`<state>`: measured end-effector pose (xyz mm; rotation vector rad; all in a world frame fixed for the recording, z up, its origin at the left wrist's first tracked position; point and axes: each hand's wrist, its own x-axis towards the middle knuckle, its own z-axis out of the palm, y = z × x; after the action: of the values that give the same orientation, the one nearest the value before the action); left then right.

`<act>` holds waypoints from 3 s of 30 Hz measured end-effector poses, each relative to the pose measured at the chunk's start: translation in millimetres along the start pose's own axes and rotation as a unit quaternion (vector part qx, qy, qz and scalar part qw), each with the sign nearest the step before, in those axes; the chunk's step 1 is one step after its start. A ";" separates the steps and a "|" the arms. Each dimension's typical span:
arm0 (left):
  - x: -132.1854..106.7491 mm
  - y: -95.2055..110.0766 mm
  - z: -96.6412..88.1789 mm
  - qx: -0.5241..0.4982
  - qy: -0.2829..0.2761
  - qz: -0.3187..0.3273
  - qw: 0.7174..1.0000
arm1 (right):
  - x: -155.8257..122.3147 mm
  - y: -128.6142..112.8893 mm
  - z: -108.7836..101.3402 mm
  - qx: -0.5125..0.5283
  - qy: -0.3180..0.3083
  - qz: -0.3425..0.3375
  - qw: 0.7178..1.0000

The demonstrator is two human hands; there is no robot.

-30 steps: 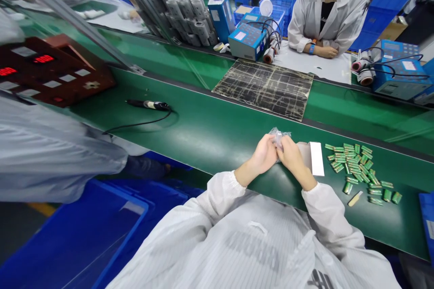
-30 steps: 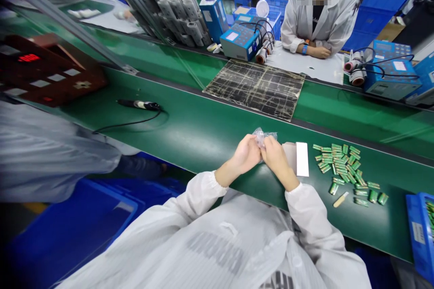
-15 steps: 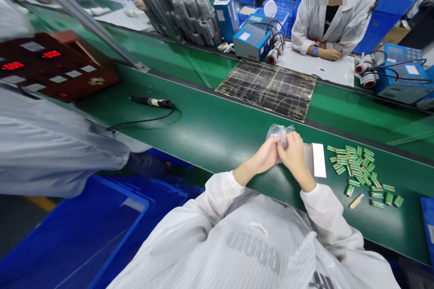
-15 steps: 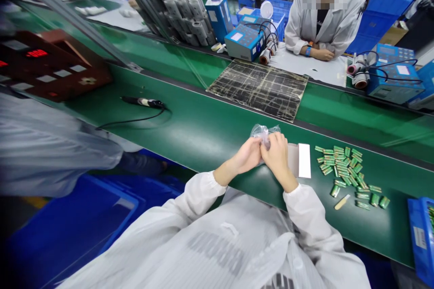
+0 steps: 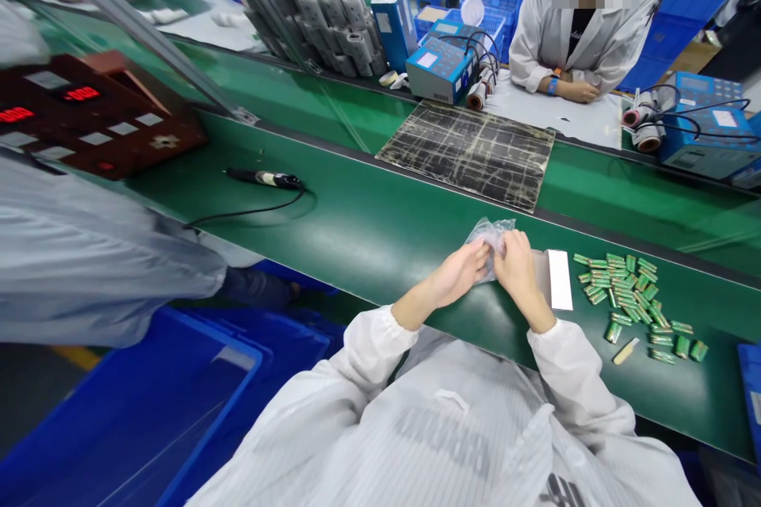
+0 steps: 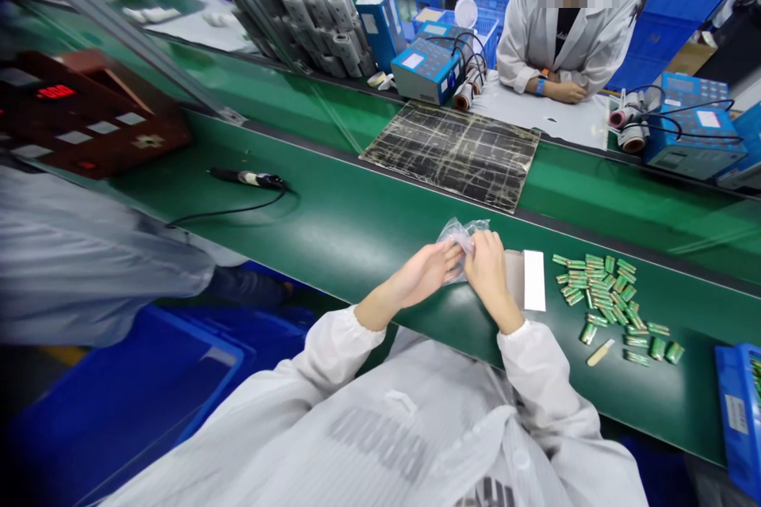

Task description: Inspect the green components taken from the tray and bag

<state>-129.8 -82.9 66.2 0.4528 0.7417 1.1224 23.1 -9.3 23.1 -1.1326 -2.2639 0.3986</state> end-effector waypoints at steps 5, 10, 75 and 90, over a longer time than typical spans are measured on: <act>6.1 9.4 5.3 -0.039 0.043 0.021 0.998 | -6.4 -14.5 -4.9 0.104 0.010 0.000 0.995; 9.9 6.2 5.6 -0.060 0.048 0.017 0.997 | -11.7 -11.9 6.3 0.096 -0.003 -0.002 0.995; 92.2 41.5 -19.9 0.684 -0.027 0.149 0.713 | -131.0 19.2 -135.1 0.026 0.117 0.087 0.989; 64.4 43.6 47.1 0.658 -0.048 0.306 0.687 | -266.4 131.4 -147.9 -0.214 0.083 0.484 0.844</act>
<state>-108.0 -5.1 107.9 2.1062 1.2914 0.9614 323.7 -143.1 -19.8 -2.4185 -1.4889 0.1370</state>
